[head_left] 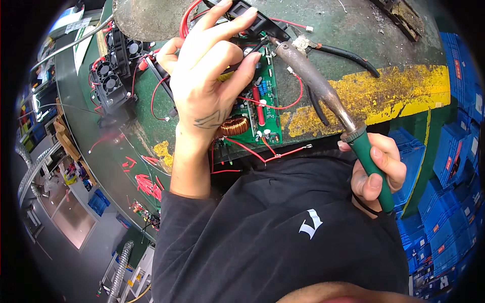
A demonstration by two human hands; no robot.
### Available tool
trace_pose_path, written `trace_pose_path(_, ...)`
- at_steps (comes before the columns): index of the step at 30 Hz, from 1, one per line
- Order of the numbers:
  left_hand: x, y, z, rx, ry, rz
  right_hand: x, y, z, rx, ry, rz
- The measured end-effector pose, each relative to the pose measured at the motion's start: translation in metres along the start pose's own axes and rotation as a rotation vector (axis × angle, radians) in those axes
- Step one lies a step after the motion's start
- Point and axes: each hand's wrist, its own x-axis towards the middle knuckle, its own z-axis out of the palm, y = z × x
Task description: Soldering electronic components and wires onto circuit boards at an assembly workstation.
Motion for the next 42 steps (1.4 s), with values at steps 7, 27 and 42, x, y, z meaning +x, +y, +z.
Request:
trace_pose_path(7,0.001,0.001,0.003,0.022,0.013,0.011,0.000,0.000,-0.001,-0.027,-0.013,-0.016)
trace_pose_path(27,0.002,0.001,0.001,0.053,0.015,0.018,0.003,0.002,-0.002,-0.037,0.011,-0.001)
trace_pose_path(42,0.002,0.002,-0.002,0.092,-0.038,-0.006,0.015,-0.002,-0.007,-0.037,-0.086,-0.045)
